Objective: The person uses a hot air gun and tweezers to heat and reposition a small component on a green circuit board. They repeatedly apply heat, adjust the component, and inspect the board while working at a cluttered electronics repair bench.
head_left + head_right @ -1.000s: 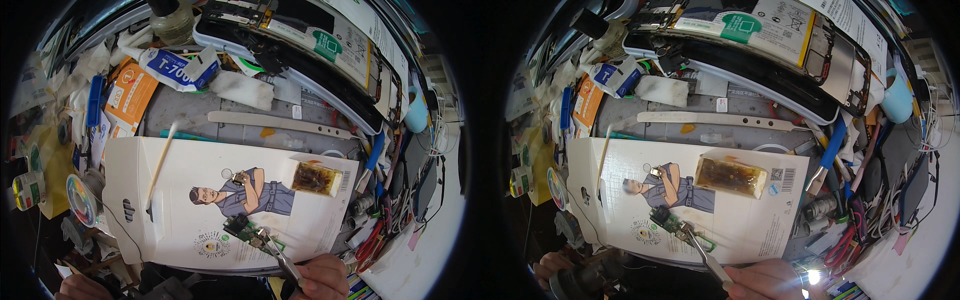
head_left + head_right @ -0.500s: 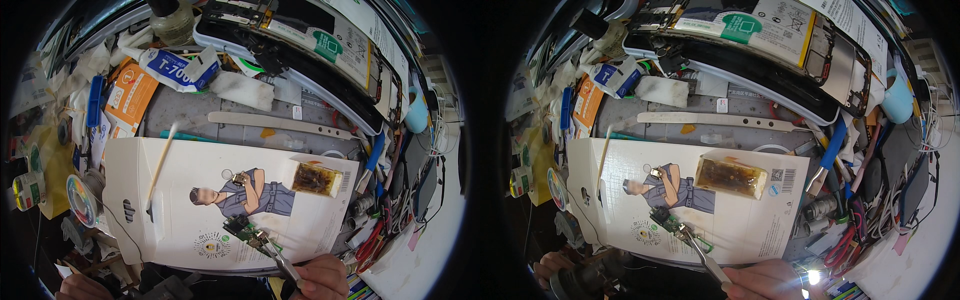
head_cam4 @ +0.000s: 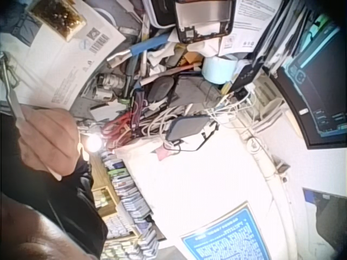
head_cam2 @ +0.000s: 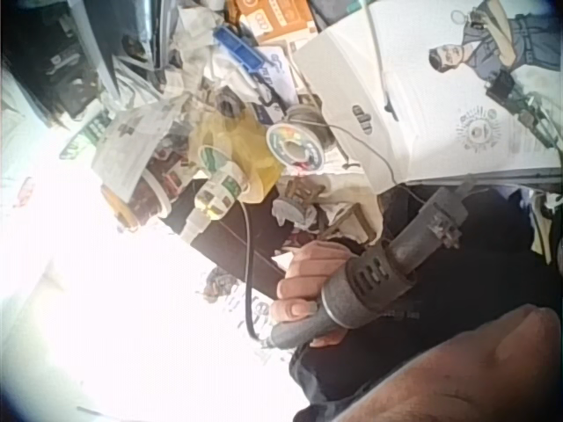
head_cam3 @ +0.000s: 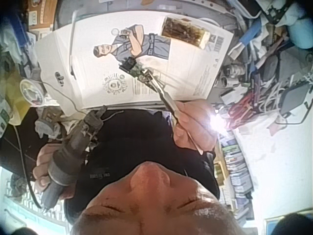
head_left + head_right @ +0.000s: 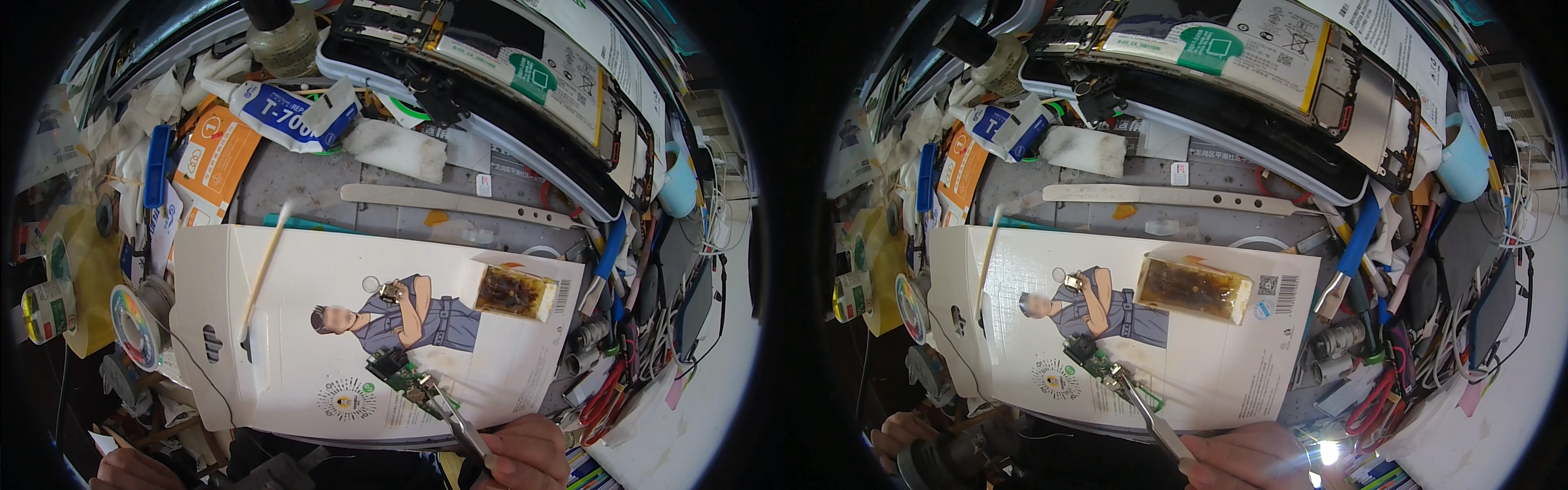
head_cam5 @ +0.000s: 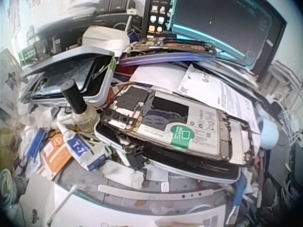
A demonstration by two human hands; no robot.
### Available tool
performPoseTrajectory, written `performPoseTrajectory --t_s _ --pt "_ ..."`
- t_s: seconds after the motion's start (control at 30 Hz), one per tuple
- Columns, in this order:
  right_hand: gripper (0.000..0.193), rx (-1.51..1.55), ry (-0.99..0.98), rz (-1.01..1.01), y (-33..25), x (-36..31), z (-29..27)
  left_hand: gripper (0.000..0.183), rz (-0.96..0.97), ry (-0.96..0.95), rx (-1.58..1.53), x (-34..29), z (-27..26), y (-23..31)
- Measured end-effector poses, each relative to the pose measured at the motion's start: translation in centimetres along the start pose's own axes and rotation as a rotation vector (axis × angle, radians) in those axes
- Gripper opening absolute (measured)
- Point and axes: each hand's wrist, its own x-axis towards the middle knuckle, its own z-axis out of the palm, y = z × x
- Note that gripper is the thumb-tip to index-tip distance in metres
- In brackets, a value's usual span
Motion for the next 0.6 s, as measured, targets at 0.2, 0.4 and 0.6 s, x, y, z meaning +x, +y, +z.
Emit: performPoseTrajectory --t_s 0.2,0.4,0.6 --pt "0.018 0.000 0.041 -0.002 -0.02 0.05 0.29 0.056 0.017 0.014 -0.019 0.13 0.13 -0.02" --pt "0.017 -0.008 0.091 -0.016 0.04 0.12 0.58 0.056 0.063 0.044 -0.024 0.29 0.34 -0.30" --pt "0.018 -0.007 0.053 -0.026 0.10 0.26 0.30 0.056 0.023 0.011 -0.011 0.41 0.22 -0.03"
